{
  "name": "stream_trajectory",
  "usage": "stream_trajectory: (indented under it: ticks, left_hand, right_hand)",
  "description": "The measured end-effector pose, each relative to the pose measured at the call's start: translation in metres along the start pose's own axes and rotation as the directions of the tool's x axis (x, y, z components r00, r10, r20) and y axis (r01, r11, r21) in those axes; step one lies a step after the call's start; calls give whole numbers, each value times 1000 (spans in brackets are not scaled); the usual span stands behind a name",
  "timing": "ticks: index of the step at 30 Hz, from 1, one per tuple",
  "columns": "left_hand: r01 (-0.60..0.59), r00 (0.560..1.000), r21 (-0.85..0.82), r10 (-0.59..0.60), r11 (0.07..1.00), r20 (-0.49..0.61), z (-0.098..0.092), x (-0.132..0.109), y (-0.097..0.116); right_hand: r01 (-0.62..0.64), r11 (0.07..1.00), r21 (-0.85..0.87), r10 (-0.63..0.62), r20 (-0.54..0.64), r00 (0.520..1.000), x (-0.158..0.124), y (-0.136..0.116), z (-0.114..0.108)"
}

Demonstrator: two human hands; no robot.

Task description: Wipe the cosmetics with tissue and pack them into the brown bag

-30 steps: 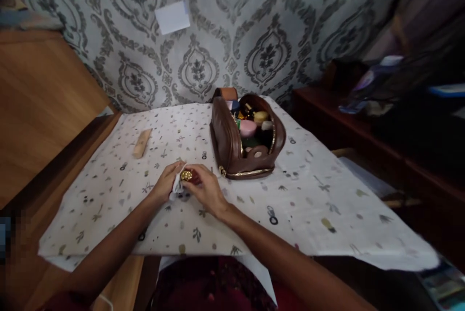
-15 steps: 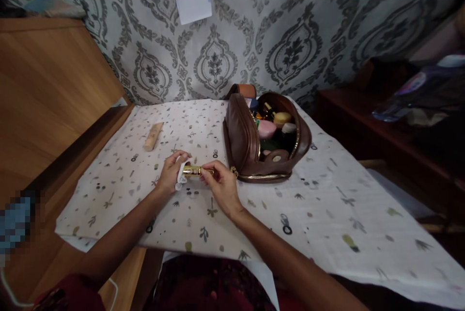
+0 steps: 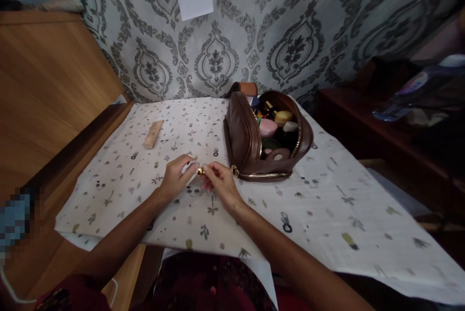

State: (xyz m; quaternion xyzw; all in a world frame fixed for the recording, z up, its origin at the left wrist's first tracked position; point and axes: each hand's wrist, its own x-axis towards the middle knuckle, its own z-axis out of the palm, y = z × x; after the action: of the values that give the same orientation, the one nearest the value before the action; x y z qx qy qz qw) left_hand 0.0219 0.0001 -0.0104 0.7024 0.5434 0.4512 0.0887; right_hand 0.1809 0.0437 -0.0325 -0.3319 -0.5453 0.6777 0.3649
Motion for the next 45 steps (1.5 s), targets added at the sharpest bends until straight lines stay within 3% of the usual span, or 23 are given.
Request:
stream_trajectory:
  ticks: [3, 7, 12, 16, 22, 30, 32, 35, 38, 40, 45]
  left_hand:
    - [202, 973, -139, -214, 969, -81, -3, 3, -1]
    - [400, 874, -421, -477, 814, -91, -2, 6, -2]
    - [475, 773, -643, -634, 601, -21, 5, 11, -3]
    - [480, 779, -690, -626, 542, 50, 8, 10, 0]
    - [392, 914, -449, -394, 803, 93, 6, 2, 12]
    - [366, 931, -426, -320, 827, 178, 4, -2, 13]
    - [370, 929, -405, -343, 836, 140, 4, -1, 13]
    - [319, 937, -353, -349, 879, -22, 2, 2, 14]
    - [316, 914, -376, -386, 871, -126, 1, 4, 12]
    - [358, 879, -448, -457, 819, -134, 1, 5, 10]
    - [478, 777, -686, -629, 548, 39, 0, 8, 8]
  right_hand:
    - [115, 980, -165, -109, 47, 993, -2, 0, 2]
    - [285, 887, -362, -292, 38, 956, -4, 0, 1]
    - [202, 933, -299, -153, 178, 972, -8, -2, 2]
    - [179, 952, -248, -123, 226, 966, -11, -4, 6]
    - [155, 968, -196, -112, 216, 970, -8, -4, 6]
    - [92, 985, -148, -66, 169, 983, -8, 2, 7]
    - [65, 991, -119, -41, 197, 980, -7, 4, 7]
    - [59, 994, -93, -32, 266, 963, -7, 7, 7]
    - [40, 998, -42, -27, 273, 962, -8, 10, 8]
    - [35, 999, 6, -35, 238, 971, -9, 11, 9]
    - [126, 992, 13, -127, 200, 972, -17, 4, 7]
